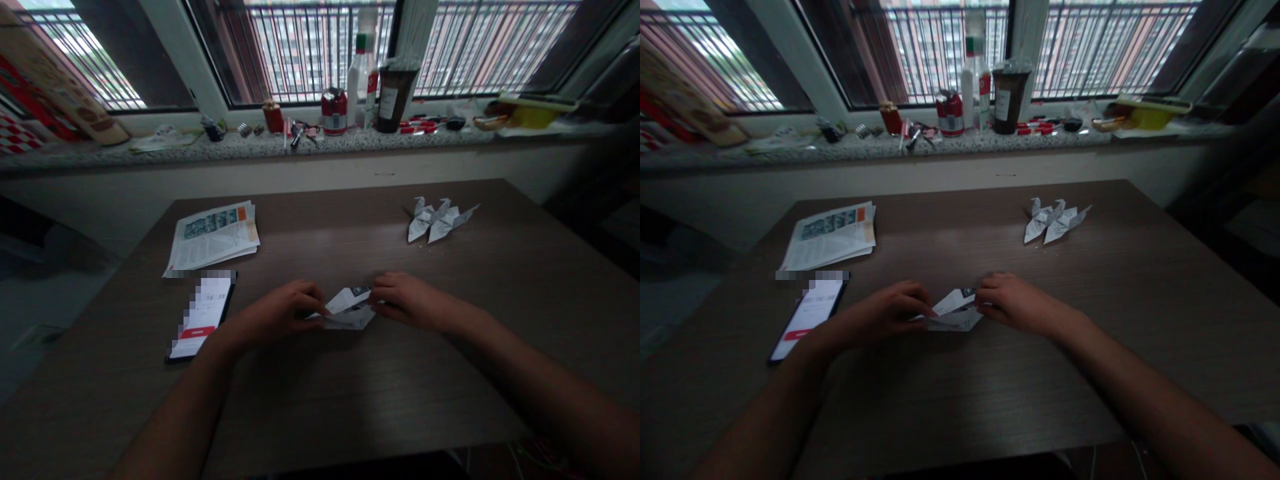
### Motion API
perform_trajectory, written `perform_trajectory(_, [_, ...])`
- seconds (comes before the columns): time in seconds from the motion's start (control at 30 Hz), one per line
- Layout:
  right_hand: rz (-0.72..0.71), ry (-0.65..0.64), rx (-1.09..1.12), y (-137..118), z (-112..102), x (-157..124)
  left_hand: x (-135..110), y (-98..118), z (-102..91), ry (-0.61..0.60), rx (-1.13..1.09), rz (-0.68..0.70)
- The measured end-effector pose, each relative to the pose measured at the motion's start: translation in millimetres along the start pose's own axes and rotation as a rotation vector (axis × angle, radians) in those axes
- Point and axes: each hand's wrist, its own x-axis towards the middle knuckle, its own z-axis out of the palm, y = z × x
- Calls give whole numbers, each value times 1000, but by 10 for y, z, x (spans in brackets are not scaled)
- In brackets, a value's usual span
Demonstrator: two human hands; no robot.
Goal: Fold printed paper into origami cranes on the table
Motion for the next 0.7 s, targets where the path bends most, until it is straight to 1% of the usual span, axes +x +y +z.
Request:
perform_trajectory(0.13, [-7,30,-88,-10,-35,-31,-46,-22,-56,-20,-30,-18])
perform_trajectory(0.23, [5,71,-153,1,-35,-49,-34,-5,-51,-50,-15,23])
perform_trajectory(0.3, [45,92,-165,17,-28,-52,-15,50,-32,-59,3,50])
perform_trajectory(0.4, [113,105,-82,49,-16,-43,13,172,18,-57,22,88])
perform_trajectory(0.5, [132,117,3,80,1,-28,42,258,102,-59,43,124])
perform_trajectory(0.57, [152,139,39,90,14,-18,62,276,168,-61,77,140])
perform_trajectory(0.7, [234,209,127,54,20,-10,97,282,277,-45,143,114])
